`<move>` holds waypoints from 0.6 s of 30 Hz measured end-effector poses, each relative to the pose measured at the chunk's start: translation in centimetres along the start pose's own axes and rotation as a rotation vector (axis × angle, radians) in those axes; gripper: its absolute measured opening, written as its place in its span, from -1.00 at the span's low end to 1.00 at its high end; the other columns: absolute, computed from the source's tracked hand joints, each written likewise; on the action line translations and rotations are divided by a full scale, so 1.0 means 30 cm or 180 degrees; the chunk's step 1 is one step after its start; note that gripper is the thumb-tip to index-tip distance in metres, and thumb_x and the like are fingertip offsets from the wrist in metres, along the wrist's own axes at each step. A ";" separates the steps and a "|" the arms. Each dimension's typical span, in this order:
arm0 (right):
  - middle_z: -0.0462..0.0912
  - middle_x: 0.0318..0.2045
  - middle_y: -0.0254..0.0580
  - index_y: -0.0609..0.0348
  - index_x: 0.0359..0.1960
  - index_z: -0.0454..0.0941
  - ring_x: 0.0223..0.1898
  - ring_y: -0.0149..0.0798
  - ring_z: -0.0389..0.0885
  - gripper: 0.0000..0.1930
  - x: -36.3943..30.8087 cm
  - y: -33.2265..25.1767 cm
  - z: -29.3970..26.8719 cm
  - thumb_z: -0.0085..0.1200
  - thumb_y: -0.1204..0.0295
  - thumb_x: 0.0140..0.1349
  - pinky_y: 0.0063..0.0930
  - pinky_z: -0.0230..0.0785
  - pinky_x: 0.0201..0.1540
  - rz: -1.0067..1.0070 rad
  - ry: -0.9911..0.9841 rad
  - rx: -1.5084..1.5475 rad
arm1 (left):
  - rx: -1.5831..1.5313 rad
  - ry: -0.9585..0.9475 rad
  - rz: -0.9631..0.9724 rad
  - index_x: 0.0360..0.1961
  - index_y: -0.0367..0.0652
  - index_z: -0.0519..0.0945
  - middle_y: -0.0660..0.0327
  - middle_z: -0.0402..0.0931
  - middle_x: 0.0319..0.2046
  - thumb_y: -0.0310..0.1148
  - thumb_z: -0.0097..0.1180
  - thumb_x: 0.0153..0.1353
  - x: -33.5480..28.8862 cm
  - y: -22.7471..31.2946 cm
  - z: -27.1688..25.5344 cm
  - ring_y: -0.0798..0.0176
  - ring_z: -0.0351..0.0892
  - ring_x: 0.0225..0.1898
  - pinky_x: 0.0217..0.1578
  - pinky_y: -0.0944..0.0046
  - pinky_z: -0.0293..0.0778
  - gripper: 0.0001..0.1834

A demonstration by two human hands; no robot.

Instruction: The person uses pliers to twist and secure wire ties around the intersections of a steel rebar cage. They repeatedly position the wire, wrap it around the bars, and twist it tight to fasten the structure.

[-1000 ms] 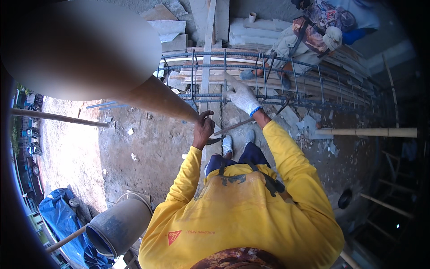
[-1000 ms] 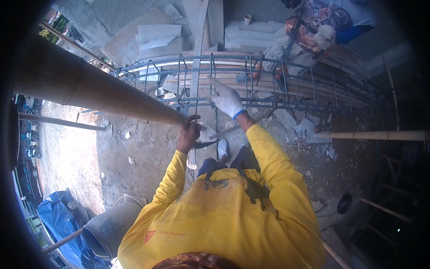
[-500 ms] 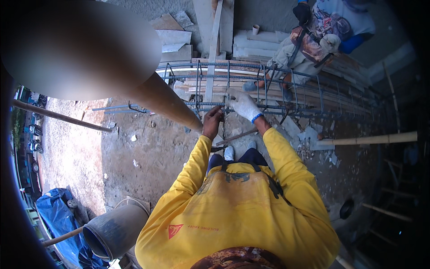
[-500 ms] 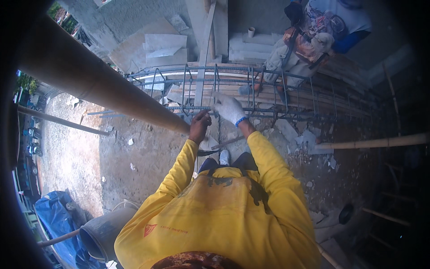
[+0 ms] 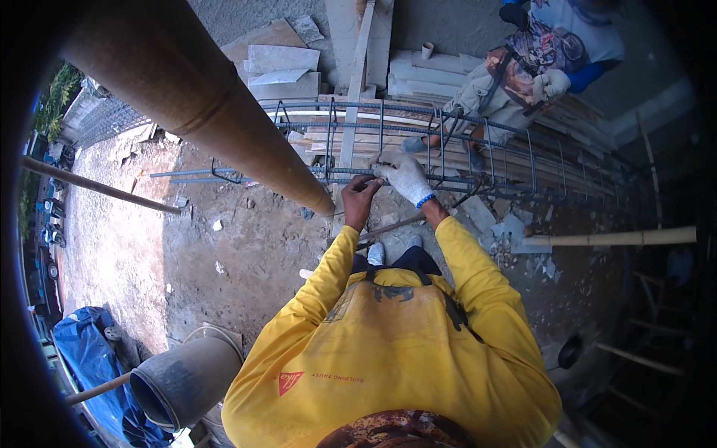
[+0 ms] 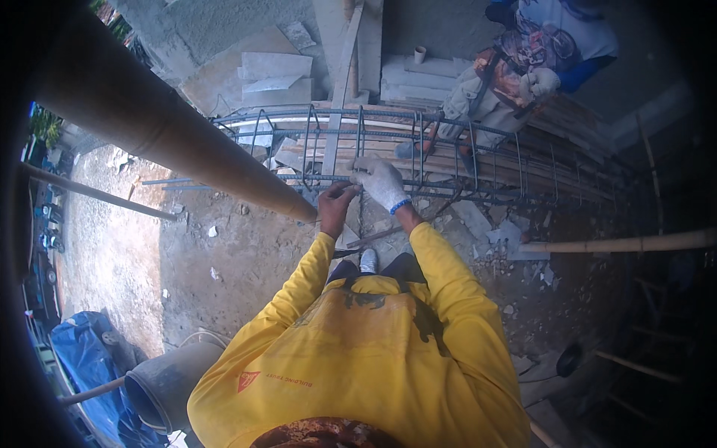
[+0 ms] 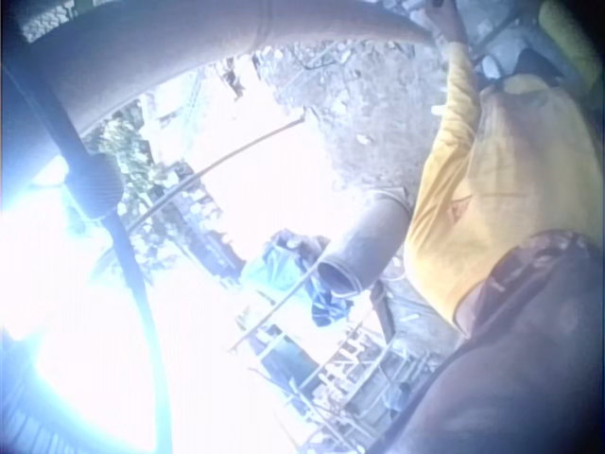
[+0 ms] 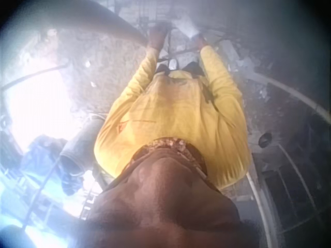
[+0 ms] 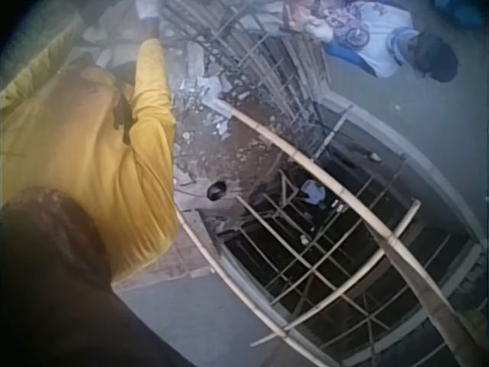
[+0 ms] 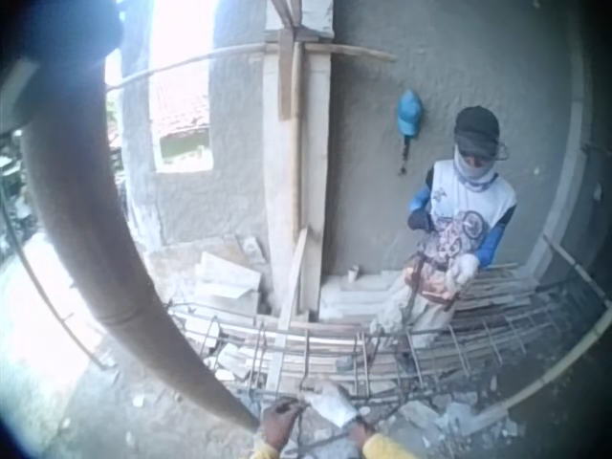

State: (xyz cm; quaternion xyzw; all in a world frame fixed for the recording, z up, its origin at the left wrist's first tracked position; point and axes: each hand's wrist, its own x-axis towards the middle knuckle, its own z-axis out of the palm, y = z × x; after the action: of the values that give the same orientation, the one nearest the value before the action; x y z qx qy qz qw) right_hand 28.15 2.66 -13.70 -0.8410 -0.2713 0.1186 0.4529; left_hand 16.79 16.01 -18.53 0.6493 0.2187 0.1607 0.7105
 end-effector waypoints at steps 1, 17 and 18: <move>0.77 0.06 -0.09 -0.03 0.01 0.81 0.11 0.05 0.74 -0.66 0.000 0.004 0.003 0.33 0.17 0.26 -0.16 0.53 0.19 -0.0099 0.0049 0.0070 | 0.0237 0.0081 0.0144 -0.15 -0.34 0.80 0.27 0.71 -0.40 -0.33 0.44 0.29 -0.004 0.006 0.008 0.45 0.57 -0.41 -0.33 0.39 0.48 -0.74; 0.75 -0.18 -0.20 0.01 -0.27 0.79 -0.04 -0.01 0.70 -0.90 -0.184 -0.053 -0.019 0.30 0.45 0.18 -0.03 0.48 0.18 -0.1616 0.1030 -0.0867 | 0.1070 0.0709 0.1001 -0.23 -0.28 0.77 -0.05 0.77 -0.34 -0.39 0.31 0.33 0.034 -0.120 0.071 -0.01 0.81 -0.30 -0.22 0.15 0.61 -0.85; 0.77 -0.11 -0.26 -0.06 -0.23 0.80 -0.03 -0.05 0.71 -0.85 -0.191 -0.045 -0.024 0.28 0.45 0.17 0.03 0.42 0.27 -0.1664 0.0754 -0.0843 | 0.1039 0.0689 0.0993 -0.23 -0.29 0.77 -0.05 0.77 -0.35 -0.40 0.31 0.34 0.038 -0.120 0.070 0.02 0.81 -0.31 -0.23 0.16 0.60 -0.85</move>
State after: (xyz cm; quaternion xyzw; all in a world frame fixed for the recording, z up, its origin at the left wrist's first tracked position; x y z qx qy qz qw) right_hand 23.28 -0.48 -12.46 -0.8024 -0.4367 -0.1370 0.3830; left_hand 18.65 14.42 -22.09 0.7603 0.2137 0.2997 0.5352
